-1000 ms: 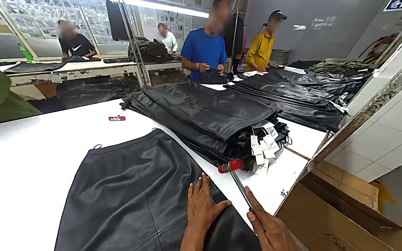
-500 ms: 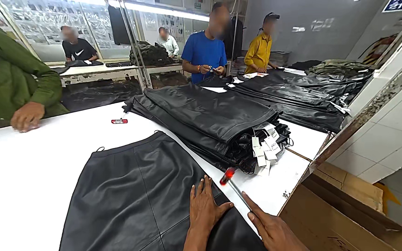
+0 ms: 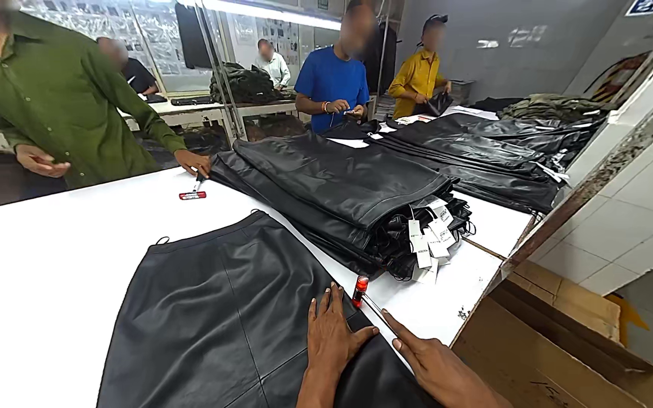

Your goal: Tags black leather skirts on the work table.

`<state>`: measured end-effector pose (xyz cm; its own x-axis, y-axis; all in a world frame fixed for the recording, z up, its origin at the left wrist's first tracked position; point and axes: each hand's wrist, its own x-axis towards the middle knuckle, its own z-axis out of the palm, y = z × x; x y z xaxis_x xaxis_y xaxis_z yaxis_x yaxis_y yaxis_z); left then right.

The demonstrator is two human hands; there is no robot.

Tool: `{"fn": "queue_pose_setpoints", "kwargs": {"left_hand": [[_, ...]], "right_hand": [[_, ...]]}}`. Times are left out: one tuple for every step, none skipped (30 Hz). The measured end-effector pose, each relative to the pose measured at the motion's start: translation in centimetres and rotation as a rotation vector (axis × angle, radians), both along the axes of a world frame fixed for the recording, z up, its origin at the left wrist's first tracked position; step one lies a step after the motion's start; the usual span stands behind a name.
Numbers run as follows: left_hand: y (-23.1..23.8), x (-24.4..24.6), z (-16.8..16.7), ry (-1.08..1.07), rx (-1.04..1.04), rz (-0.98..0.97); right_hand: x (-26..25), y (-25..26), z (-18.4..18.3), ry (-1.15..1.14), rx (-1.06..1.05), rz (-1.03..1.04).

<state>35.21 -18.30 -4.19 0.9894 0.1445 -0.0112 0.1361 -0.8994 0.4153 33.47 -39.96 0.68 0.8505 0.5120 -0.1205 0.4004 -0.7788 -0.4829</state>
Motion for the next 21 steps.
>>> {"fn": "queue_pose_setpoints", "kwargs": {"left_hand": [[0.1,0.2,0.0,-0.016,-0.001,0.002],[0.1,0.2,0.0,-0.029,-0.002,0.007],[0.1,0.1,0.0,-0.020,-0.002,0.007],[0.0,0.0,0.0,-0.008,0.001,0.007],[-0.1,0.0,0.0,-0.002,0.005,0.008],[-0.1,-0.1,0.0,0.009,0.011,0.006],[-0.1,-0.1,0.0,0.010,0.020,0.000],[-0.1,0.0,0.1,0.002,0.027,-0.002],[0.0,0.1,0.2,-0.008,0.029,0.001],[0.1,0.0,0.3,-0.011,0.028,0.001],[0.1,0.0,0.2,-0.003,0.024,0.003],[0.0,0.0,0.2,0.004,0.025,0.005],[0.0,0.0,0.1,0.002,0.028,0.006],[-0.1,-0.1,0.1,0.006,0.036,0.001],[-0.1,-0.1,0.2,0.013,0.047,-0.007],[-0.1,0.0,0.4,0.013,0.052,-0.010],[0.0,0.1,0.6,0.015,0.052,-0.010],[-0.1,0.0,0.7,0.026,0.052,-0.010],[-0.1,-0.1,0.6,0.037,0.051,-0.009],[-0.1,-0.1,0.6,0.040,0.052,-0.009],[-0.1,-0.1,0.5,0.031,0.050,-0.009]], "right_hand": [[-0.1,0.1,0.1,-0.084,0.086,-0.013],[-0.4,0.5,-0.3,-0.207,0.195,-0.029],[-0.6,0.8,-0.7,-0.286,0.252,-0.039],[-0.7,1.0,-1.1,-0.284,0.223,-0.037],[-0.4,0.9,-1.1,-0.194,0.116,-0.020],[-0.1,0.8,-0.6,-0.042,-0.010,-0.004],[0.1,0.8,-0.2,0.022,-0.054,-0.010],[0.0,0.8,0.1,-0.003,-0.025,-0.028],[-0.3,0.9,-0.2,-0.123,0.072,-0.046],[-0.7,1.1,-0.8,-0.258,0.181,-0.058],[-1.1,1.2,-1.4,-0.330,0.237,-0.055],[-1.2,1.1,-1.8,-0.320,0.211,-0.036],[-1.1,0.9,-1.8,-0.215,0.125,-0.008],[-0.8,0.7,-1.4,-0.080,0.040,0.011],[-0.8,0.6,-0.8,-0.011,0.021,0.010],[-0.9,0.7,-0.2,-0.033,0.066,-0.002],[-1.4,0.8,-0.2,-0.144,0.157,-0.015],[-2.1,1.0,-0.4,-0.246,0.240,-0.031],[-2.7,1.0,-0.7,-0.291,0.273,-0.041],[-2.9,0.7,-1.1,-0.282,0.242,-0.039],[-2.8,0.2,-1.7,-0.224,0.166,-0.030]]}}
